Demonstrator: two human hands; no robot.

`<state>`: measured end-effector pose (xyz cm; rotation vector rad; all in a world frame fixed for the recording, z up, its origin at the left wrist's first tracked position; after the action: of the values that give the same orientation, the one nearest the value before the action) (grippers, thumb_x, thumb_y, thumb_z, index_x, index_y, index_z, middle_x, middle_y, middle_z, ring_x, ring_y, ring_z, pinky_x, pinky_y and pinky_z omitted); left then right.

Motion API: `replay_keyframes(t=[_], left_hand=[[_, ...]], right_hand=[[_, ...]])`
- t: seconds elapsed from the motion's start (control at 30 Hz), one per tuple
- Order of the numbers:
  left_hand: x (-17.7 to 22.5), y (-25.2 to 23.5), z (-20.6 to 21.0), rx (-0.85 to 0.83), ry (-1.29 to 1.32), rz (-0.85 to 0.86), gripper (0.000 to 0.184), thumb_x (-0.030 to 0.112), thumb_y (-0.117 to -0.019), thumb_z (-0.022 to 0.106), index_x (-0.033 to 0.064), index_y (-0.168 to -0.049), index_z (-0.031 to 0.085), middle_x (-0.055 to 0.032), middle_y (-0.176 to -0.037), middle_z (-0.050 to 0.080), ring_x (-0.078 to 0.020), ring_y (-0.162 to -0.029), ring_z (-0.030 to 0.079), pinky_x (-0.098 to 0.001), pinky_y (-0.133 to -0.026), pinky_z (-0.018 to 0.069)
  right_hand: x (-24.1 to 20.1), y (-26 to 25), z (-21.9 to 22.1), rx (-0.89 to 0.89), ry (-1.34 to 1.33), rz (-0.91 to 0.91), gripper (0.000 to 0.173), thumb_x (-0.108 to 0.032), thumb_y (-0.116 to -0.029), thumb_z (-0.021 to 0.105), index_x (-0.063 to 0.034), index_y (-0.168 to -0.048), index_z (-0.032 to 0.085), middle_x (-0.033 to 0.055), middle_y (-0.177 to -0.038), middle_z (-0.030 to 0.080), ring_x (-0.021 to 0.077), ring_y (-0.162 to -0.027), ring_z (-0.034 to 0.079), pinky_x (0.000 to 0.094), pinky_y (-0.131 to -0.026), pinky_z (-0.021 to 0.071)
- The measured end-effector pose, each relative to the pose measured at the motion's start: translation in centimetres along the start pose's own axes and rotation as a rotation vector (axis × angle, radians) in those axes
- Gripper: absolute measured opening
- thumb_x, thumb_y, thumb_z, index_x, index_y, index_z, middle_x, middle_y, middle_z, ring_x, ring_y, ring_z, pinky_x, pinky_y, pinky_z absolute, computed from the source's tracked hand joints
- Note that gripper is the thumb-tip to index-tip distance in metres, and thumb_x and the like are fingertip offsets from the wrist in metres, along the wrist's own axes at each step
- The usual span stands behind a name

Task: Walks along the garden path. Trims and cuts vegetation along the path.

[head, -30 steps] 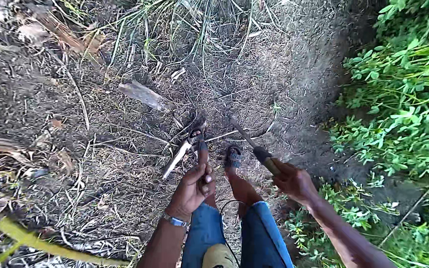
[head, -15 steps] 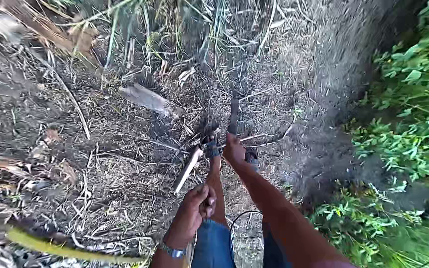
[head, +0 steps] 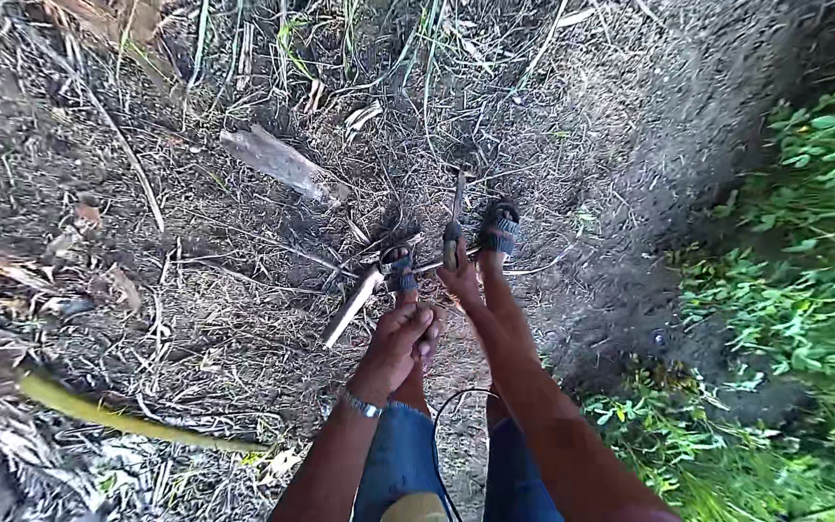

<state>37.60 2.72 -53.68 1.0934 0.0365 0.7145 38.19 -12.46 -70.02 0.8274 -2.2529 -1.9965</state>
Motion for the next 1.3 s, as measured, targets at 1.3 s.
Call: replay_keyframes(t=[1.3], left_hand=[[-2.4,-18.0,4.3,0.410,-0.217,-0.262,0.048,0.050,-0.1086,0.043,0.0178,-0.073,0.041,0.0061,-0.053,0.030,-0.0066,-0.041,0.027,-0.0220,-0.041,0.0269]], right_hand=[[-6.3,0.0,-18.7,-0.169,0.263,-0.013,0.073,-0.014,-0.0894,0.074,-0.0158,-0.156,0.046,0.0182,-0.103,0.070,0.0237,-0.068,0.065,0.0446,-0.064,0.0582]])
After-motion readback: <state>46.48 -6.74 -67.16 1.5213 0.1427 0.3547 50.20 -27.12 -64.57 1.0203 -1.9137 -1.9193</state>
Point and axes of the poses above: each hand's wrist, its own y-axis away from the middle knuckle, its own z-axis out of the palm, x = y × z, the point moved 4 cm from there along -y, towards the middle knuckle
